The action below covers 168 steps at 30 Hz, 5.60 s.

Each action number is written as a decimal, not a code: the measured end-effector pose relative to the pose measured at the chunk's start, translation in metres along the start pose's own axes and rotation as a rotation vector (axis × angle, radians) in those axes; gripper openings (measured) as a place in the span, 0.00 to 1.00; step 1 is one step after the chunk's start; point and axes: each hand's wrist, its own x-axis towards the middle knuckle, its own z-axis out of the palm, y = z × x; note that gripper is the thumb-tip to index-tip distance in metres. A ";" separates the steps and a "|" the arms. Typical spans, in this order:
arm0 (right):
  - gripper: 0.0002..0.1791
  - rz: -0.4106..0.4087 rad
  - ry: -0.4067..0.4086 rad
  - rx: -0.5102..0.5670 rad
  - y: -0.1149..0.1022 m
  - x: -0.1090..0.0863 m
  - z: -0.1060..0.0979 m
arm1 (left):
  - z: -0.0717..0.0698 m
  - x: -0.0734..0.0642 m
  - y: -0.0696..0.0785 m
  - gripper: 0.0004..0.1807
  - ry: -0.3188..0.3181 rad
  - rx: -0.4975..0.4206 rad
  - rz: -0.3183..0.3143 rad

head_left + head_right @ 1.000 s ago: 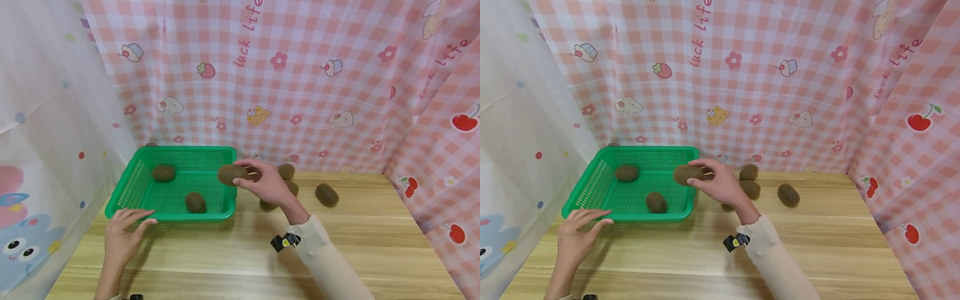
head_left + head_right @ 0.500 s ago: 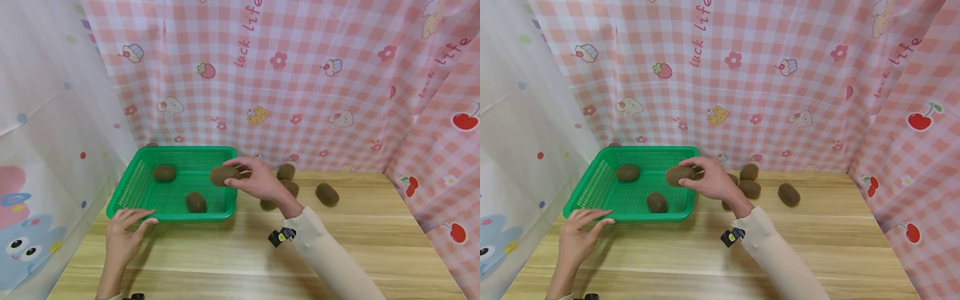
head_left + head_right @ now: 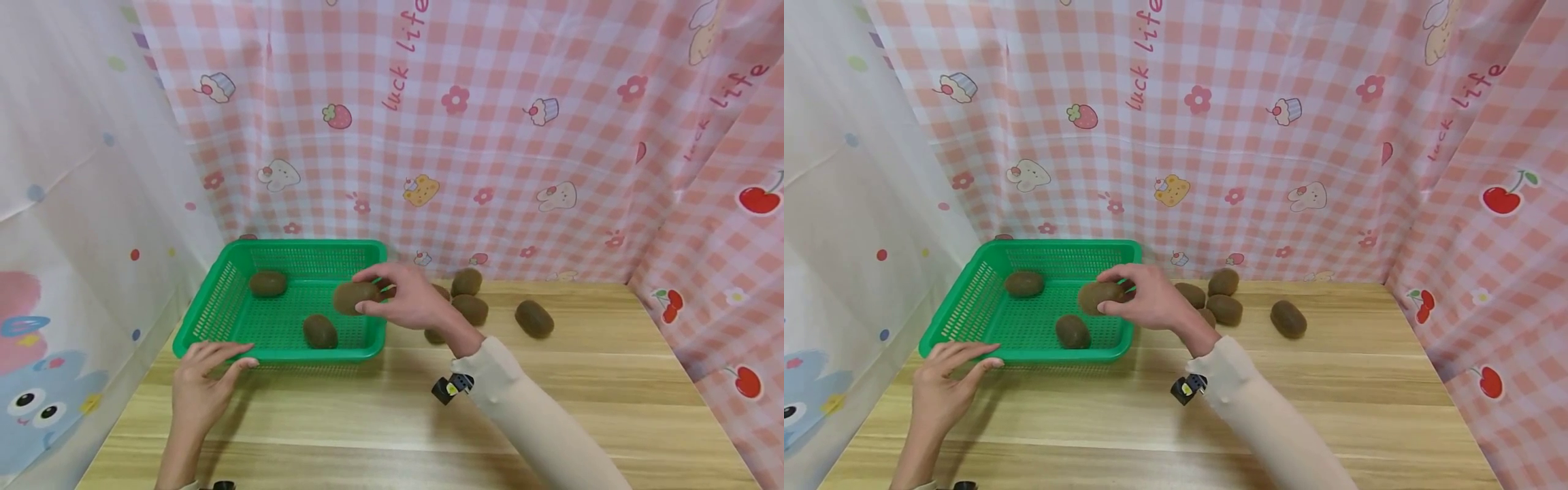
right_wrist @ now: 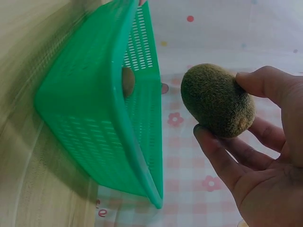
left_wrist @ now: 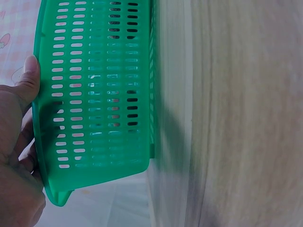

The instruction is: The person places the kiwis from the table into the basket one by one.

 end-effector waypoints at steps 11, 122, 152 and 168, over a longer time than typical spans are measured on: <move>0.18 0.018 -0.054 -0.087 0.002 0.001 0.008 | -0.001 0.000 0.001 0.19 0.004 -0.012 0.011; 0.55 0.322 0.442 -0.204 0.111 -0.127 -0.080 | 0.002 -0.003 0.003 0.21 0.015 -0.029 -0.011; 0.61 0.597 0.433 0.006 0.166 -0.168 -0.101 | 0.006 -0.002 0.002 0.22 0.094 -0.063 0.083; 0.67 0.647 0.414 0.072 0.188 -0.175 -0.096 | 0.007 -0.002 0.000 0.20 0.096 -0.075 0.086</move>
